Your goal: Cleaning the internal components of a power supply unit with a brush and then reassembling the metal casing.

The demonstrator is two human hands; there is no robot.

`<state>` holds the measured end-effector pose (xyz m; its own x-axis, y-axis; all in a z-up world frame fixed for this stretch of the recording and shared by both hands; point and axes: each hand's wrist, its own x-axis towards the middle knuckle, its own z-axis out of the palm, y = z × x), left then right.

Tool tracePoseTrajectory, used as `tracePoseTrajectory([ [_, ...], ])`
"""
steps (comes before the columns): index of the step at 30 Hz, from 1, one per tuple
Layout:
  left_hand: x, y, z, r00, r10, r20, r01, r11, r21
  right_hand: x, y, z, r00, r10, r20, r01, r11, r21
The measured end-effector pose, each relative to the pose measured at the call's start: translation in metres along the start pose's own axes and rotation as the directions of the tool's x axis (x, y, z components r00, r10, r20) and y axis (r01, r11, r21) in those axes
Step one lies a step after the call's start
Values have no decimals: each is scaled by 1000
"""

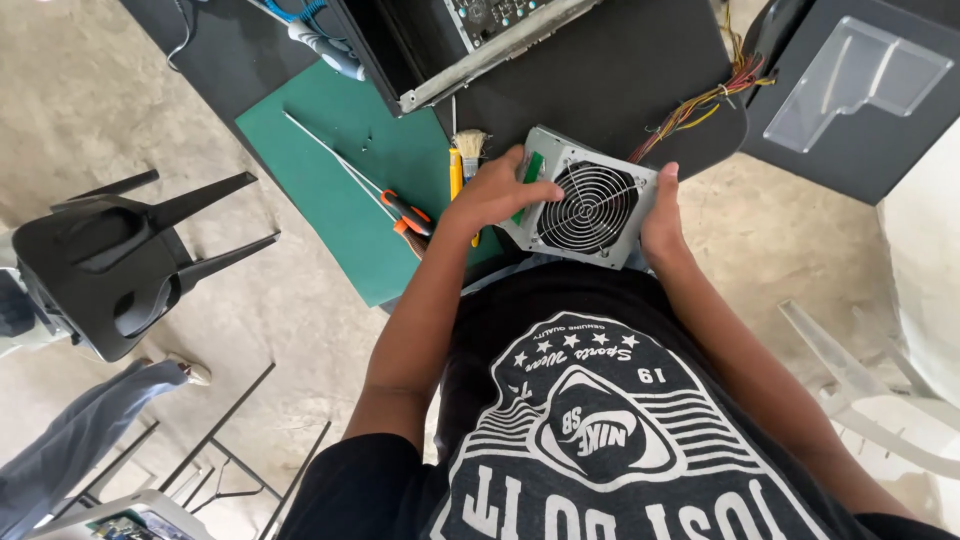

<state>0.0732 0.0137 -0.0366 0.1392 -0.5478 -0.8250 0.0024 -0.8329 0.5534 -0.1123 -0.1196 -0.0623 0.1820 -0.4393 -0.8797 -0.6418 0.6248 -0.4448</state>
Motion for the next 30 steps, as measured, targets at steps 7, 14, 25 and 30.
tracePoseTrajectory([
  [7, 1, -1, -12, 999, -22, 41, 21, 999, 40, -34, -14, 24, 999, 7, -50, 0, 989, 146],
  [14, -5, -21, -9, 1000, 9, -9, -9, 999, -39, -49, -16, 17, 998, 48, 30, -48, 999, 8],
  [25, 22, -98, 57, 985, 77, -157, -175, 444, -879, -10, 23, 27, 998, 65, -4, -62, 973, 224],
  [30, 64, -142, 75, 918, 74, -389, -378, 456, -806, -14, 21, 30, 997, 82, 0, -80, 976, 203],
])
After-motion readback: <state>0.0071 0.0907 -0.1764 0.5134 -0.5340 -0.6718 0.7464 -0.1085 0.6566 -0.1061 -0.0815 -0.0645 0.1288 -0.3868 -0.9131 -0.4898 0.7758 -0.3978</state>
